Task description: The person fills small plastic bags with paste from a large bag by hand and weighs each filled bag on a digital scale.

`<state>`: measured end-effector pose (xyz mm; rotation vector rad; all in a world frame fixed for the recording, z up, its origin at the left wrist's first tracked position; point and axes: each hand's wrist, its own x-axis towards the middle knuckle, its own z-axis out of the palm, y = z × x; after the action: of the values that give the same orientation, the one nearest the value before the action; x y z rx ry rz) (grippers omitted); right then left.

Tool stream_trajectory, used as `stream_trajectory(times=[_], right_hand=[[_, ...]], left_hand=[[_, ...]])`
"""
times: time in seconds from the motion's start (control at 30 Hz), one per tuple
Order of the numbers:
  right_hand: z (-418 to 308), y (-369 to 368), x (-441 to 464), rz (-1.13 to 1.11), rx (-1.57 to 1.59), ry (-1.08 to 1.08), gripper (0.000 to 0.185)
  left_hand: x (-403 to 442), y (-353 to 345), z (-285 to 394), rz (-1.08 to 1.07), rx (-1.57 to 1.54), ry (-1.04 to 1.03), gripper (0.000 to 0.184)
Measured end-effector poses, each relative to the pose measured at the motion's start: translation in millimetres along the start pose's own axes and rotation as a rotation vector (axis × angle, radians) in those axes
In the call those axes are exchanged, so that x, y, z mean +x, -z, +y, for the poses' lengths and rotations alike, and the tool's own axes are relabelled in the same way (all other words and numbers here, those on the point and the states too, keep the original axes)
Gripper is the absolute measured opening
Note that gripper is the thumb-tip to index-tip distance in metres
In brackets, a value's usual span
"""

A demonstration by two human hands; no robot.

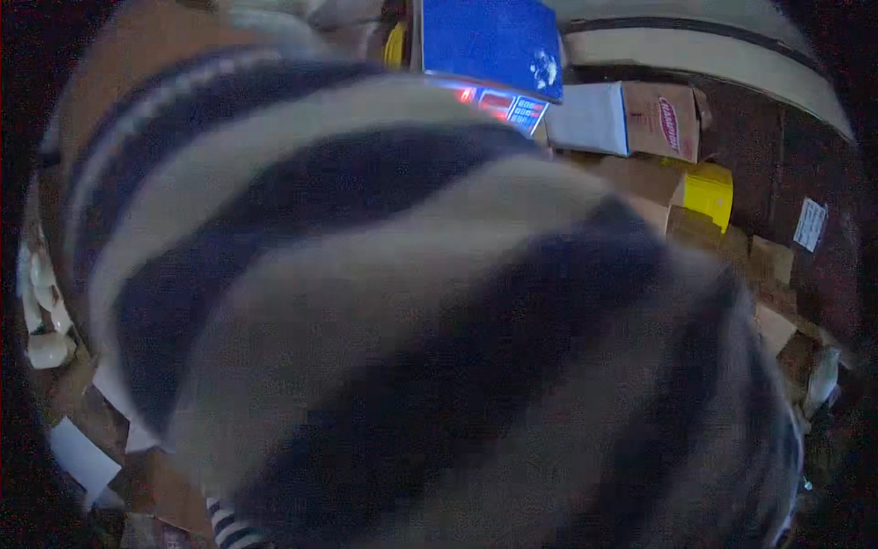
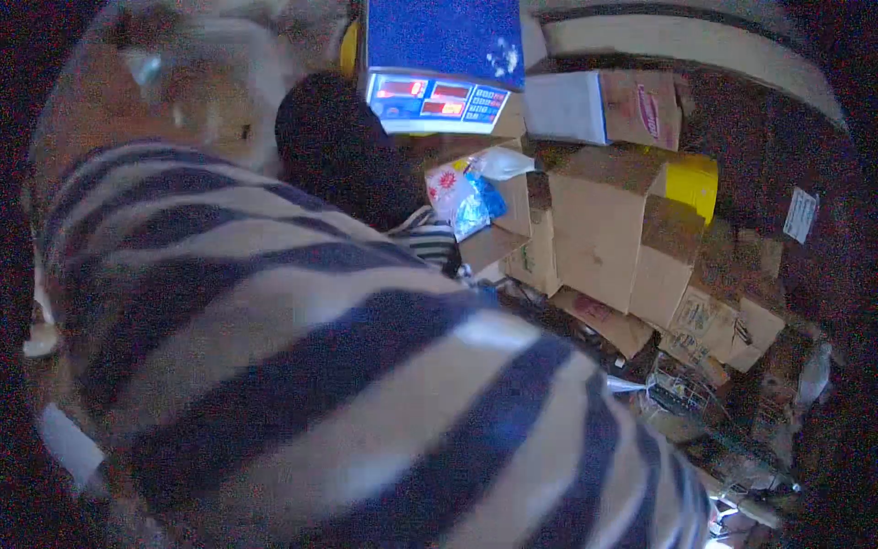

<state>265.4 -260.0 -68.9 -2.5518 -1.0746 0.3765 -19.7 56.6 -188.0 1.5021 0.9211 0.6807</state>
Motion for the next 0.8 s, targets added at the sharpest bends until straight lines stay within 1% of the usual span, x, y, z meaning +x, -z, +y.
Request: stream_trajectory(times=[0.03, 0.1, 0.23, 0.37, 0.47, 0.5, 0.53, 0.57, 0.6, 0.63, 0.67, 0.7, 0.73, 0.8], right_hand=[[13.6, 1.5, -4.6, -0.005, -0.024, -0.03, 0.025], [24.9, -2.5, -4.5, -0.009, -0.065, -0.059, 0.026], [9.5, -35.0, 14.3, -0.039, -0.089, 0.001, 0.028], [-30.5, -77.7, 50.5, -0.096, -0.097, 0.151, 0.03], [-67.2, -125.1, 84.4, -0.161, -0.099, 0.268, 0.031], [-81.6, -146.1, 94.9, -0.19, -0.101, 0.303, 0.032], [-96.1, -166.3, 109.8, -0.217, -0.106, 0.334, 0.032], [-104.3, -185.8, 120.7, -0.247, -0.107, 0.354, 0.033], [-109.3, -205.9, 126.5, -0.271, -0.121, 0.375, 0.034], [-110.9, -226.4, 122.0, -0.3, -0.139, 0.38, 0.034], [-108.9, -246.5, 120.5, -0.324, -0.158, 0.387, 0.035], [-105.1, -266.3, 115.5, -0.342, -0.177, 0.385, 0.035], [-107.3, -301.1, 99.4, -0.37, -0.215, 0.382, 0.036], [-95.0, -351.7, 84.2, -0.39, -0.267, 0.37, 0.037]], left_hand=[[-0.3, 1.1, -3.6, 0.001, 0.134, -0.085, 0.025], [3.3, 6.7, -7.3, 0.015, 0.282, -0.179, 0.025], [2.7, 17.5, -11.6, 0.031, 0.419, -0.271, 0.024], [3.4, 25.1, -15.1, 0.068, 0.5, -0.31, 0.024], [2.2, 30.8, -21.7, 0.093, 0.595, -0.334, 0.024], [3.0, 34.3, -20.9, 0.104, 0.641, -0.372, 0.025], [10.1, 43.7, -3.0, 0.047, 0.652, -0.499, 0.025], [17.6, 40.6, 7.9, 0.072, 0.696, -0.495, 0.021], [0.2, 45.5, 61.4, 0.089, 0.549, -0.369, 0.013], [-4.1, 39.6, 66.8, 0.111, 0.412, -0.386, 0.012], [-3.9, 37.3, 74.2, 0.142, 0.427, -0.384, 0.012], [-6.1, 34.4, 80.6, 0.156, 0.351, -0.353, 0.013], [-23.1, 55.1, 63.5, 0.165, 0.265, -0.322, 0.013], [-20.2, 70.6, 64.3, 0.201, 0.248, -0.28, 0.013]])
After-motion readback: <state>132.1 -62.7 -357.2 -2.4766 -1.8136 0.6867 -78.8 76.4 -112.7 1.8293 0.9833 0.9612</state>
